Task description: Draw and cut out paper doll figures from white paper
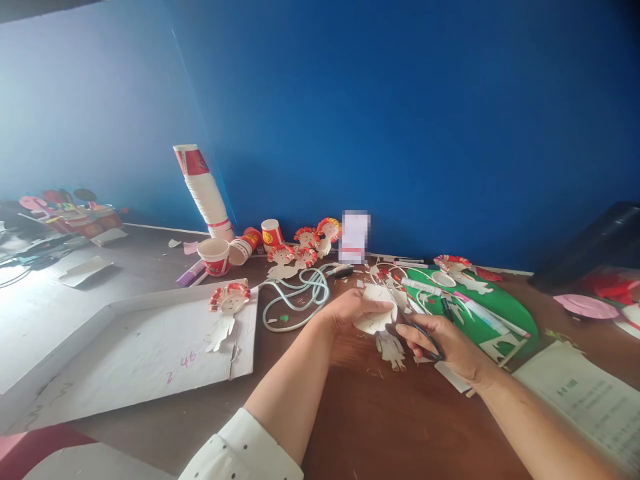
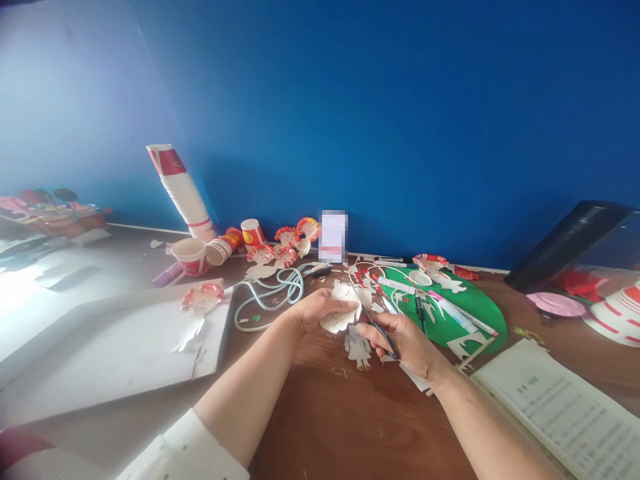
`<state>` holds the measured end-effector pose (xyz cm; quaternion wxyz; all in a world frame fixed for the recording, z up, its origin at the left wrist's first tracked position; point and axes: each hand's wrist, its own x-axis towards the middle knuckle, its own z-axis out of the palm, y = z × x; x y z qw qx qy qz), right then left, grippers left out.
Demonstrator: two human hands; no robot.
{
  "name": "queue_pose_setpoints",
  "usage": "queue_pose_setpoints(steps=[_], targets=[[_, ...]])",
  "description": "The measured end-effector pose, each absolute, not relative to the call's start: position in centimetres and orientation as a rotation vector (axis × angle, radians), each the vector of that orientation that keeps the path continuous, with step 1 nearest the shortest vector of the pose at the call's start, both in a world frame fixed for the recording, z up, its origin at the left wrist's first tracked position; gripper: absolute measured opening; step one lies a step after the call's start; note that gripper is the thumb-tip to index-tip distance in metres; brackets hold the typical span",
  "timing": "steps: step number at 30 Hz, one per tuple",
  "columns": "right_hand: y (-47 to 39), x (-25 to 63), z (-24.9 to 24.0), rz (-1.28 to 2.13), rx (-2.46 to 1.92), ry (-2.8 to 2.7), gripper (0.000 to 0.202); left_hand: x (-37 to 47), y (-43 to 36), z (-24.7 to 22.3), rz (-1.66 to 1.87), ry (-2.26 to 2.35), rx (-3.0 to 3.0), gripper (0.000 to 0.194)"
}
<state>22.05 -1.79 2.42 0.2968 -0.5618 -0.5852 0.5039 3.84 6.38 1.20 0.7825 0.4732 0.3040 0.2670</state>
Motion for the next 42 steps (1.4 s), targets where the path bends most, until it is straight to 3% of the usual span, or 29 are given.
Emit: queue_pose_setpoints(steps=[11, 22, 30, 42], targets=[[-1.7, 22.2, 1.8, 1.316, -1.489, -1.547, 0.035, 4.0, 6.4, 1.1, 0.589, 0.677, 1.026, 0.028], [-1.6, 21.3, 2.6, 1.274, -1.571, -1.445, 0.041, 5.0, 6.9, -0.1, 0.79, 0.786, 1.065, 0.05], [-1.4, 21.7, 2.1, 1.308, -1.492, -1.473, 0.039, 5.2, 7.4, -0.8, 0.79, 0.849, 1.106, 0.046], [-1.7, 21.6, 2.0, 1.399, -1.415, -1.42, 0.032, 5.0, 6.7, 0.5, 0.725, 0.688, 0.815, 0.021]])
